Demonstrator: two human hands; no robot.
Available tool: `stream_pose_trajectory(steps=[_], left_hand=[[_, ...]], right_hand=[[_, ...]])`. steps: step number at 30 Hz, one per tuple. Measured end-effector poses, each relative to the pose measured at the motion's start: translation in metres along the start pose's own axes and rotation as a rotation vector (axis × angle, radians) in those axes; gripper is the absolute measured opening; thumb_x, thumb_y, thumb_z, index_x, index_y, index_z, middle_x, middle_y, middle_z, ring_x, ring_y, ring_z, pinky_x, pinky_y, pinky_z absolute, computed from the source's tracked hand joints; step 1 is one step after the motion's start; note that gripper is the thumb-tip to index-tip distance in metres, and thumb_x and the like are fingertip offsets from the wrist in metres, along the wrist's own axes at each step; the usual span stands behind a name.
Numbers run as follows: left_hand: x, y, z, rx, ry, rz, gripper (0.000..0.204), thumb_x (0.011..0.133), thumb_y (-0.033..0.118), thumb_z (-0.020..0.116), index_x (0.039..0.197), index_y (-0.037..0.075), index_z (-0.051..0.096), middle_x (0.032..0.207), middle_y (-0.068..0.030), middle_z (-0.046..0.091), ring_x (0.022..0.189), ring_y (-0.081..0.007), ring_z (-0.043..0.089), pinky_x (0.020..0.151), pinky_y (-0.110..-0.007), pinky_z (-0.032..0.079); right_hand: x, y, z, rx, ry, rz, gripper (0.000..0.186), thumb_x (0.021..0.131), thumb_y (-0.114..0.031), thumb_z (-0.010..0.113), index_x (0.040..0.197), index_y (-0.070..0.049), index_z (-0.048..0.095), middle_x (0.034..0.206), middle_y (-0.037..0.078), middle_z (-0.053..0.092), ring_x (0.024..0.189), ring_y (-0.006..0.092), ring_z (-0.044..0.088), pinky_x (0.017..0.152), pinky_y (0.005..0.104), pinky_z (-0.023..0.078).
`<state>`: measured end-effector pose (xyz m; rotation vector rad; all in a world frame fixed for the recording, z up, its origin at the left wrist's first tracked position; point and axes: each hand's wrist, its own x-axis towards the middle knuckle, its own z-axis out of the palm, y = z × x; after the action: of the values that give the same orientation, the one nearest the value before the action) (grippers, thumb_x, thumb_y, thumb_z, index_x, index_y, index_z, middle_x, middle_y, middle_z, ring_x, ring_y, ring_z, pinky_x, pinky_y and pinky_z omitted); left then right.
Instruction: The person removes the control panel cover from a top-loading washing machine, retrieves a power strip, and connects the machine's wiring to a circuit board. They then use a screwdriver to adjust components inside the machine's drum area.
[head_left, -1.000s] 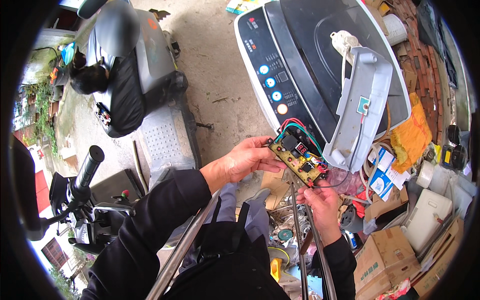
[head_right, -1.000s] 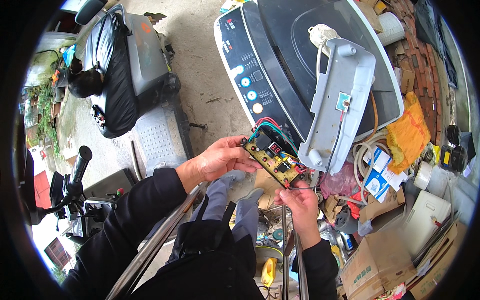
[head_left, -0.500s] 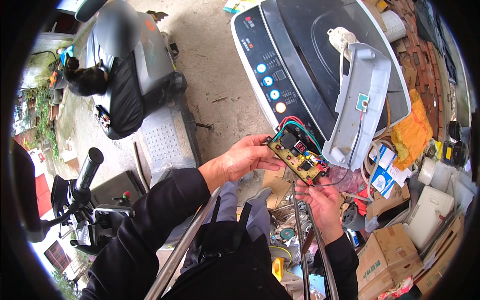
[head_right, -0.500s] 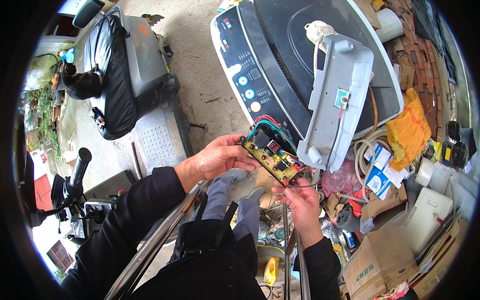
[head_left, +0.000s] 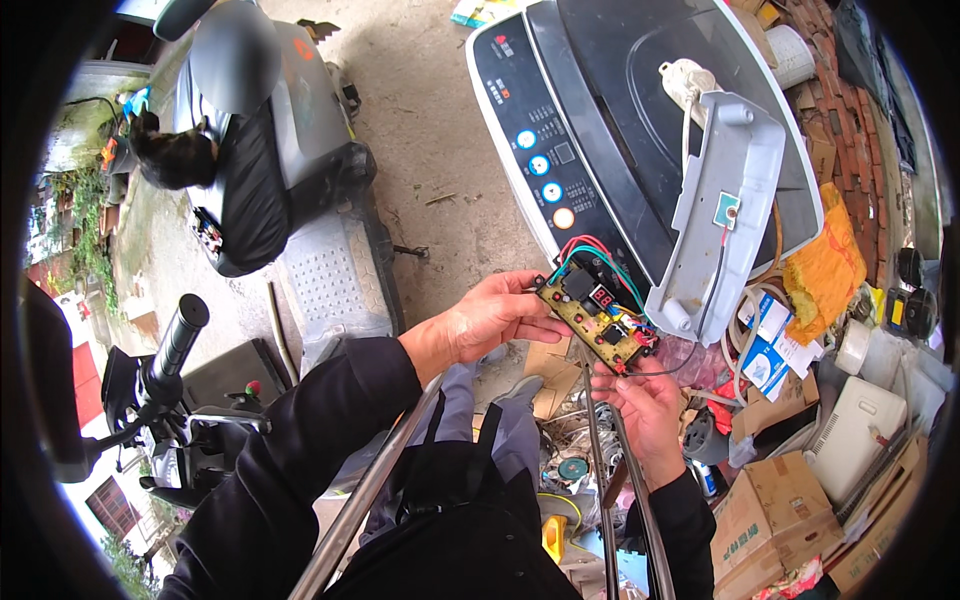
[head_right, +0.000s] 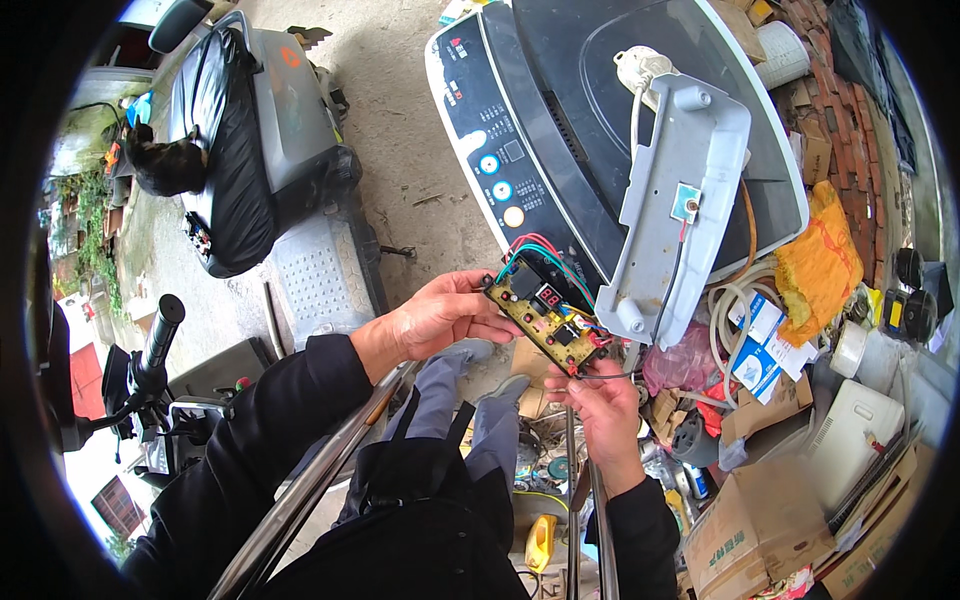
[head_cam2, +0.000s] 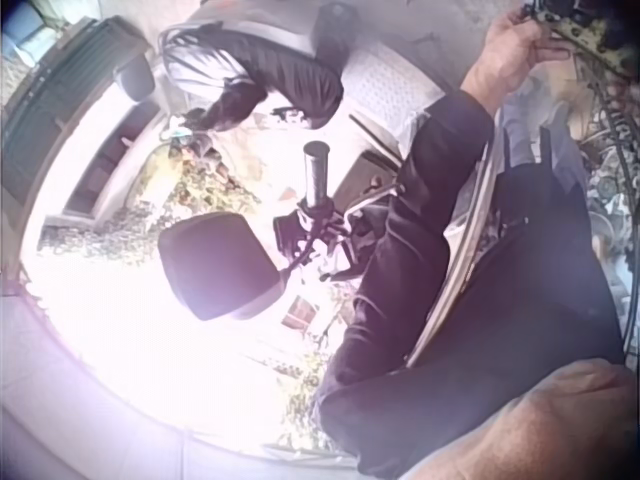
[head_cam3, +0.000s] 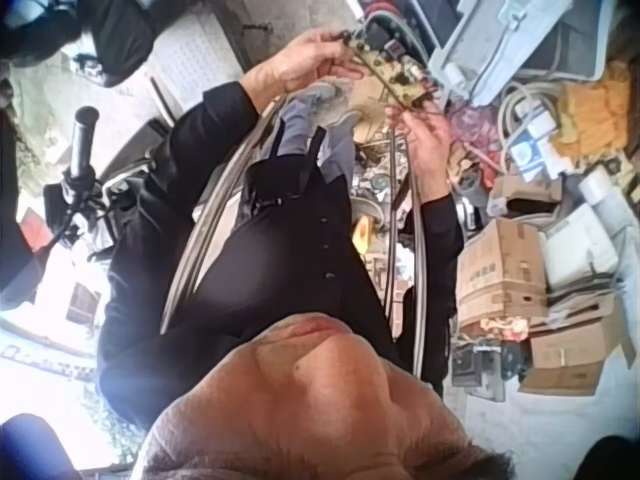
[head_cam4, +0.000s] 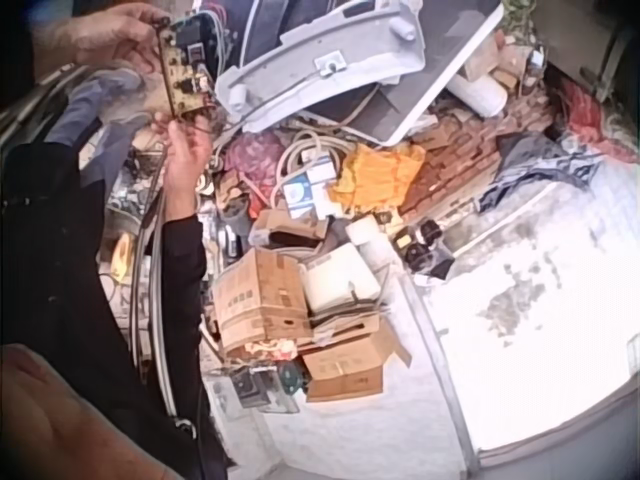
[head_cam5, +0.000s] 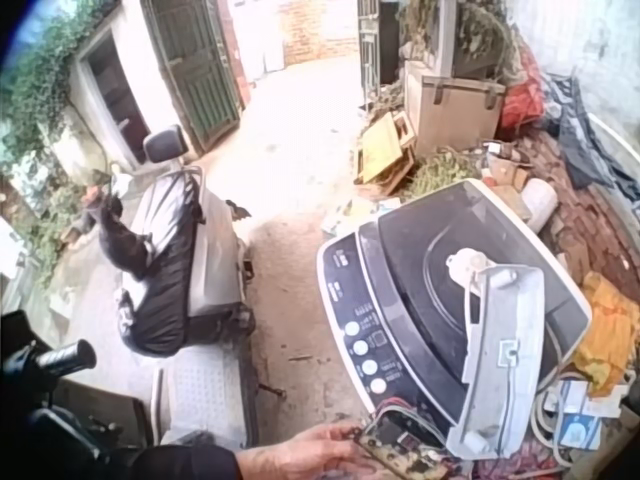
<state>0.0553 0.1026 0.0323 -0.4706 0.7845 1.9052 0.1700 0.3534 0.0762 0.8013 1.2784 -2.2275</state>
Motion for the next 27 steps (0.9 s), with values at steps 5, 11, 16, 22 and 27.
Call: stream_pose_trajectory(steps=[5, 11, 16, 22, 27], left_hand=[[-0.001, 0.0, 0.001, 0.006, 0.009, -0.001, 0.04, 0.095, 0.003, 0.056, 0.135, -0.001, 0.05, 0.123, -0.0162, 0.065, 0.106, -0.0274, 0.07, 0.095, -0.039, 0.057], [-0.001, 0.002, 0.005, -0.011, 0.006, 0.009, 0.038, 0.093, 0.0, 0.054, 0.131, -0.003, 0.053, 0.121, -0.0185, 0.066, 0.102, -0.0263, 0.071, 0.094, -0.039, 0.057], [-0.002, 0.001, 0.008, -0.005, -0.014, 0.021, 0.038, 0.093, -0.002, 0.052, 0.131, -0.004, 0.051, 0.123, -0.0206, 0.065, 0.108, -0.0287, 0.068, 0.096, -0.039, 0.057], [-0.004, -0.001, 0.01, 0.021, -0.023, 0.053, 0.039, 0.095, 0.004, 0.054, 0.132, -0.006, 0.049, 0.127, -0.0218, 0.062, 0.113, -0.0335, 0.066, 0.099, -0.042, 0.055], [-0.006, -0.004, 0.015, 0.035, -0.012, 0.069, 0.043, 0.095, 0.005, 0.055, 0.134, -0.008, 0.044, 0.129, -0.0234, 0.06, 0.115, -0.0351, 0.065, 0.1, -0.041, 0.055]], right_hand=[[0.0, 0.0, 0.0, 0.0, -0.003, -0.003, 0.037, 0.094, 0.0, 0.056, 0.131, 0.003, 0.052, 0.117, 0.021, 0.067, 0.1, 0.0281, 0.07, 0.086, 0.0402, 0.058], [0.0, -0.005, 0.003, -0.063, 0.029, 0.011, 0.038, 0.093, 0.001, 0.058, 0.129, 0.005, 0.051, 0.116, 0.023, 0.067, 0.099, 0.0264, 0.07, 0.086, 0.0382, 0.058], [0.003, -0.001, 0.001, -0.08, 0.026, -0.041, 0.034, 0.092, -0.001, 0.06, 0.126, 0.004, 0.055, 0.112, 0.019, 0.069, 0.098, 0.0241, 0.07, 0.086, 0.0385, 0.058], [0.002, 0.001, 0.002, -0.051, 0.032, -0.065, 0.032, 0.093, 0.001, 0.059, 0.125, 0.004, 0.054, 0.113, 0.02, 0.069, 0.097, 0.0238, 0.07, 0.086, 0.0369, 0.058], [0.003, 0.0, 0.013, -0.073, 0.102, -0.124, 0.029, 0.091, -0.003, 0.065, 0.117, 0.005, 0.056, 0.103, 0.015, 0.07, 0.087, 0.0181, 0.069, 0.078, 0.032, 0.057]])
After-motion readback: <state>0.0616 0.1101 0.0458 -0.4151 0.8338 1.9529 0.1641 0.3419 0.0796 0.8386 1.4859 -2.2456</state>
